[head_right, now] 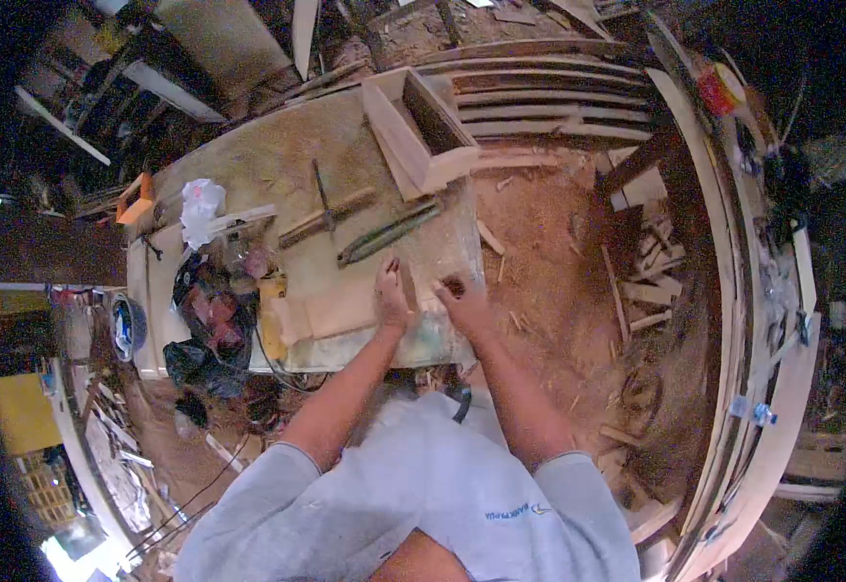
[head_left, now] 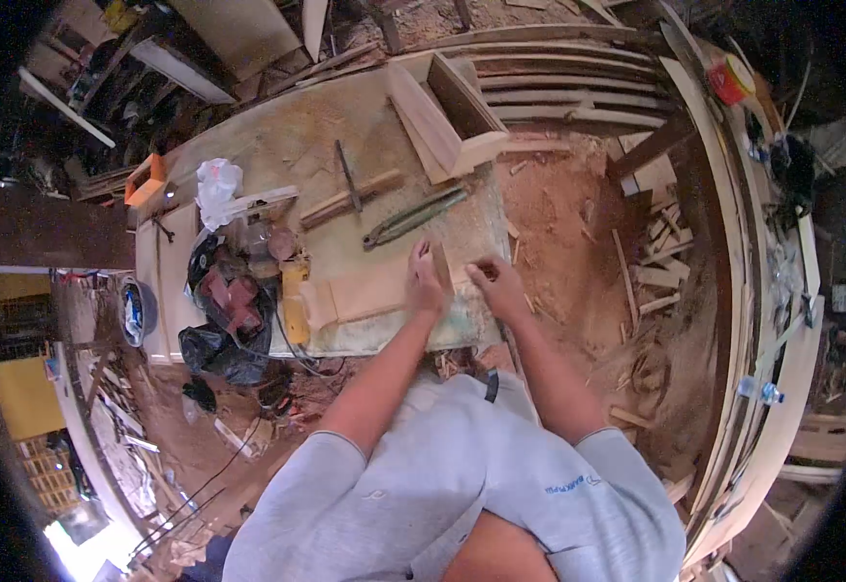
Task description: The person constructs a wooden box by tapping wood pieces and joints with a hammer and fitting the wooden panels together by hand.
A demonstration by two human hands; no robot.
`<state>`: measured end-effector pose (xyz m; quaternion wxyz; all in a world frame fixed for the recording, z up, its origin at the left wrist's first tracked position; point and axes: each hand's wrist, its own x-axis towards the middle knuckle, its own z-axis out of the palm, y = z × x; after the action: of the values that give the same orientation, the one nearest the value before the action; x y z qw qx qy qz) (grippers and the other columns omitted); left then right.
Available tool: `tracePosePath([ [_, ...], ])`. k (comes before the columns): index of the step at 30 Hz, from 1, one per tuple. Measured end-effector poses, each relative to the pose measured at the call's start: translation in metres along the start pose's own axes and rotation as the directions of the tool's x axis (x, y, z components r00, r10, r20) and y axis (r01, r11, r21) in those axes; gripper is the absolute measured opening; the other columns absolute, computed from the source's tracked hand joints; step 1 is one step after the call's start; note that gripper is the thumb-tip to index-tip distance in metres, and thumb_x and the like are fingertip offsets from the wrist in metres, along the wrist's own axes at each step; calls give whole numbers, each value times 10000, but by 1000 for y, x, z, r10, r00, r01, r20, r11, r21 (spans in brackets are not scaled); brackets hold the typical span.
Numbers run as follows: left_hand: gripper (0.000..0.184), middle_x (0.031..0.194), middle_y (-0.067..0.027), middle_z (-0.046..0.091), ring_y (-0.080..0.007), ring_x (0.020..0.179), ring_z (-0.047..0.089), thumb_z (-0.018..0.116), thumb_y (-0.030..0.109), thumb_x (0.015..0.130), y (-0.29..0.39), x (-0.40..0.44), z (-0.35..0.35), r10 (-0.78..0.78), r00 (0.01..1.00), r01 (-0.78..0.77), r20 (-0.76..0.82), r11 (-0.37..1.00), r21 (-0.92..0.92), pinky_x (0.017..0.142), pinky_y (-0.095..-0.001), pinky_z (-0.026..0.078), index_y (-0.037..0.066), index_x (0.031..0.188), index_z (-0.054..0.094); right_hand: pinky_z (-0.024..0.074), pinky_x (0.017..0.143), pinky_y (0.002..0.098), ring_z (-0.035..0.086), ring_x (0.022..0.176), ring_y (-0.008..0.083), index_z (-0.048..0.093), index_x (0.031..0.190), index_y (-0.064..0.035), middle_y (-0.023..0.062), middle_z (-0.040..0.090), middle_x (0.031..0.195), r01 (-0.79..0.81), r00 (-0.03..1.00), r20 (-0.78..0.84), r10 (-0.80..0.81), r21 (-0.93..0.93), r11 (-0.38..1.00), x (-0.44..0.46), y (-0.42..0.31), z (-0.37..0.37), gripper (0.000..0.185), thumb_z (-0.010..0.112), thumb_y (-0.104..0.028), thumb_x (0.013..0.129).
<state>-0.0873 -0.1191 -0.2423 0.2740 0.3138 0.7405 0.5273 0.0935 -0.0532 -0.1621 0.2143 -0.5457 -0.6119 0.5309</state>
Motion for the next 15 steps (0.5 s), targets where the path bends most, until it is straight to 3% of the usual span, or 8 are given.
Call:
tracePosePath([
  [3, 646, 1517, -186, 575, -339, 1440, 515, 574, 357, 1002, -7, 8, -60, 56, 982, -140, 182, 859, 492, 1239, -484, 343, 1, 1536, 497, 577, 882, 382, 733, 985, 219, 712, 1160, 14, 132, 761, 1044, 74, 985, -153, -78, -33, 997, 34, -10, -16, 412, 824, -316, 940],
  [6, 714, 1587, -211, 483, -382, 1521, 399, 625, 342, 951, -11, 29, -108, 244, 946, -317, 213, 562, 764, 1275, -558, 257, 19, 1562, 448, 566, 940, 425, 725, 1060, 312, 702, 1196, 10, 196, 744, 1123, 222, 929, -251, -272, -211, 952, 85, -49, -17, 506, 857, -354, 882],
  [9, 752, 1634, -206, 416, -385, 1555, 336, 654, 357, 913, -14, 47, -129, 339, 930, -330, 140, 610, 720, 1281, -575, 234, 31, 1558, 447, 559, 983, 483, 699, 1107, 414, 669, 1267, 9, 245, 728, 1155, 384, 811, -152, -566, -591, 709, 154, -94, -10, 569, 861, -332, 854],
  [12, 764, 1629, -208, 416, -405, 1553, 328, 660, 373, 893, -4, 46, -132, 313, 940, -314, 138, 629, 712, 1284, -576, 234, 21, 1540, 459, 536, 1027, 540, 662, 1185, 467, 572, 1411, -25, 273, 676, 1311, 406, 715, -93, -693, -752, 519, 200, -144, 10, 672, 816, -348, 874],
  [15, 779, 1629, -215, 412, -412, 1547, 329, 660, 376, 882, -7, 49, -134, 249, 960, -269, 127, 698, 664, 1286, -577, 234, 17, 1542, 455, 554, 963, 556, 685, 1140, 474, 590, 1333, 2, 280, 726, 1153, 270, 896, -62, -439, -709, 651, 262, -143, 36, 639, 850, -318, 845],
])
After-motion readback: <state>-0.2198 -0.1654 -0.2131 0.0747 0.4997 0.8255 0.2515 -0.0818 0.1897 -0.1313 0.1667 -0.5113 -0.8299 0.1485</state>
